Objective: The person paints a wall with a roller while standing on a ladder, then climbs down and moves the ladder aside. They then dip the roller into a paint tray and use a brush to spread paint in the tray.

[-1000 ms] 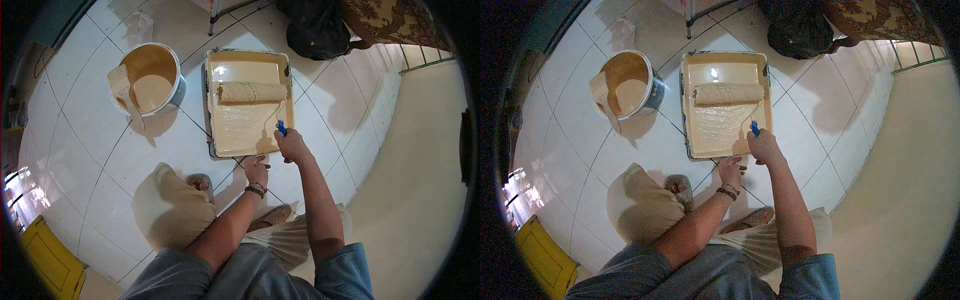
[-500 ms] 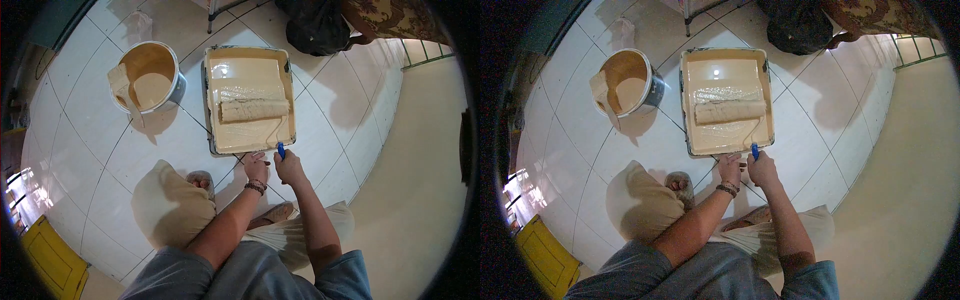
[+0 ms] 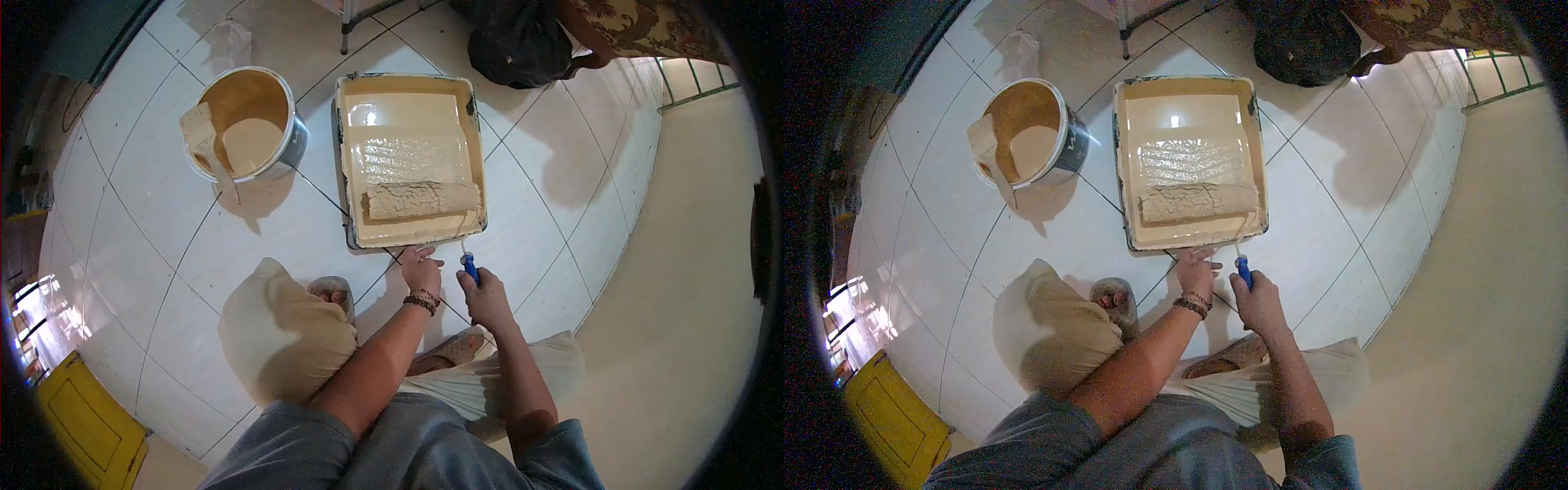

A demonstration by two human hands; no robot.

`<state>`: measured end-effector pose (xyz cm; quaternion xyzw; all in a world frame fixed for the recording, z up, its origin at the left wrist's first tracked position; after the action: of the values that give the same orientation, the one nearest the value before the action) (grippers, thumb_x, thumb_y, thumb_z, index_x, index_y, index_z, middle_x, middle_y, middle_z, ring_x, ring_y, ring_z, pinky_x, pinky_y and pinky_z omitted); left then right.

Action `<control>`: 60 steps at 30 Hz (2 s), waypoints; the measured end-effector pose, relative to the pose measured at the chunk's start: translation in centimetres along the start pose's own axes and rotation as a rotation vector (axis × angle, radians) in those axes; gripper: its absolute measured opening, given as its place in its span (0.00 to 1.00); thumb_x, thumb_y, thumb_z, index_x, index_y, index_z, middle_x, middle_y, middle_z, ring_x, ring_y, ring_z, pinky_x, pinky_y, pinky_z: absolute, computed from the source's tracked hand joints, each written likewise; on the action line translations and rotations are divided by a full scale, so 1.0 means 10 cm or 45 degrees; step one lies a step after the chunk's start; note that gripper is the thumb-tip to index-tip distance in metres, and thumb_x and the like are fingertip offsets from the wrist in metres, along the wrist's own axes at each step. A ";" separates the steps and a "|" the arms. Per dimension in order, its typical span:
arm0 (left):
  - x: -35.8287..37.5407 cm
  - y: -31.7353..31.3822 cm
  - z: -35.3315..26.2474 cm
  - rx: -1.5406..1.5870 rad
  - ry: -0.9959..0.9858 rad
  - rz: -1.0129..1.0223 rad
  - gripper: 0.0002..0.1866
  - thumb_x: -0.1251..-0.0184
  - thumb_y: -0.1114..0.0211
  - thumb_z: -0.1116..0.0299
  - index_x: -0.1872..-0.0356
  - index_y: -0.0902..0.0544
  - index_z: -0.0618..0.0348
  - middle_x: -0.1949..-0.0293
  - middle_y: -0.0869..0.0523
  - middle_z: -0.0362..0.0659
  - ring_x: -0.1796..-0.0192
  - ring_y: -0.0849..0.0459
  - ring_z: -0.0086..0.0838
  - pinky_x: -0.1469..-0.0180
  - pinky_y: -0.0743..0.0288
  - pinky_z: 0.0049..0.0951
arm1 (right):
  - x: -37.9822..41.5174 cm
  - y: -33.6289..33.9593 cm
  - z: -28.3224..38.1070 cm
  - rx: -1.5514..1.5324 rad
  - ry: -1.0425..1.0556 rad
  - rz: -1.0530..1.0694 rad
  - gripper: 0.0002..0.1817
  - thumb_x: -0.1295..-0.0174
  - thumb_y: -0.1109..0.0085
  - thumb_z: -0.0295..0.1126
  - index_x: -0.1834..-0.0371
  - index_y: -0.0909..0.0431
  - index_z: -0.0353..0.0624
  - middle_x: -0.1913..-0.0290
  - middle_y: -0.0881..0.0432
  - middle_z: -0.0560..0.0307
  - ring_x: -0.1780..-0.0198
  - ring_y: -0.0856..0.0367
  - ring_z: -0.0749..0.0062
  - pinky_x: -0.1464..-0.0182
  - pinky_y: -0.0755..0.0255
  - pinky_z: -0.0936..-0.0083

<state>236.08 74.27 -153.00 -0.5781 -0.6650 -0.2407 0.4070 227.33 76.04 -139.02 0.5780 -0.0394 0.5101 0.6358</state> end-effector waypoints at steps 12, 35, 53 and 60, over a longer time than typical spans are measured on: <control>0.01 -0.02 -0.01 -0.019 -0.034 0.023 0.21 0.50 0.58 0.88 0.52 0.31 0.69 0.61 0.21 0.51 0.65 0.19 0.30 0.72 0.21 0.25 | -0.75 0.06 0.71 -0.265 0.032 -0.054 0.27 0.40 0.50 0.48 0.67 0.27 0.26 0.74 0.22 0.33 0.76 0.19 0.50 0.72 0.27 0.62; -0.05 -0.03 0.06 0.156 -0.003 0.040 0.17 0.50 0.57 0.87 0.57 0.29 0.69 0.61 0.23 0.50 0.59 0.20 0.31 0.70 0.20 0.25 | -1.05 -0.27 0.45 -0.108 0.264 -0.202 0.24 0.39 0.51 0.45 0.70 0.28 0.28 0.78 0.24 0.40 0.76 0.22 0.51 0.75 0.29 0.64; -0.04 -0.04 0.04 0.243 0.052 0.038 0.14 0.50 0.54 0.85 0.59 0.32 0.67 0.64 0.21 0.49 0.73 0.19 0.28 0.74 0.25 0.24 | -0.36 0.18 0.77 -0.126 -0.098 0.160 0.27 0.38 0.53 0.45 0.66 0.28 0.22 0.76 0.22 0.35 0.79 0.19 0.53 0.84 0.26 0.67; -0.11 -0.07 0.20 0.202 -0.051 0.028 0.12 0.43 0.50 0.82 0.57 0.30 0.63 0.66 0.23 0.44 0.70 0.22 0.27 0.76 0.29 0.23 | -0.67 0.15 0.86 0.043 0.010 0.071 0.26 0.39 0.54 0.44 0.67 0.28 0.22 0.75 0.23 0.31 0.78 0.20 0.47 0.76 0.24 0.61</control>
<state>234.87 75.13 -154.89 -0.5560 -0.6835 -0.1714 0.4408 227.73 65.08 -139.46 0.5851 -0.0445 0.5306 0.6117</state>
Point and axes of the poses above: each hand's wrist, its own x-axis away from the middle knuckle, its own y-axis out of the back of the hand, z = x × y, the point moved 3 cm from there along -x, towards the middle knuckle
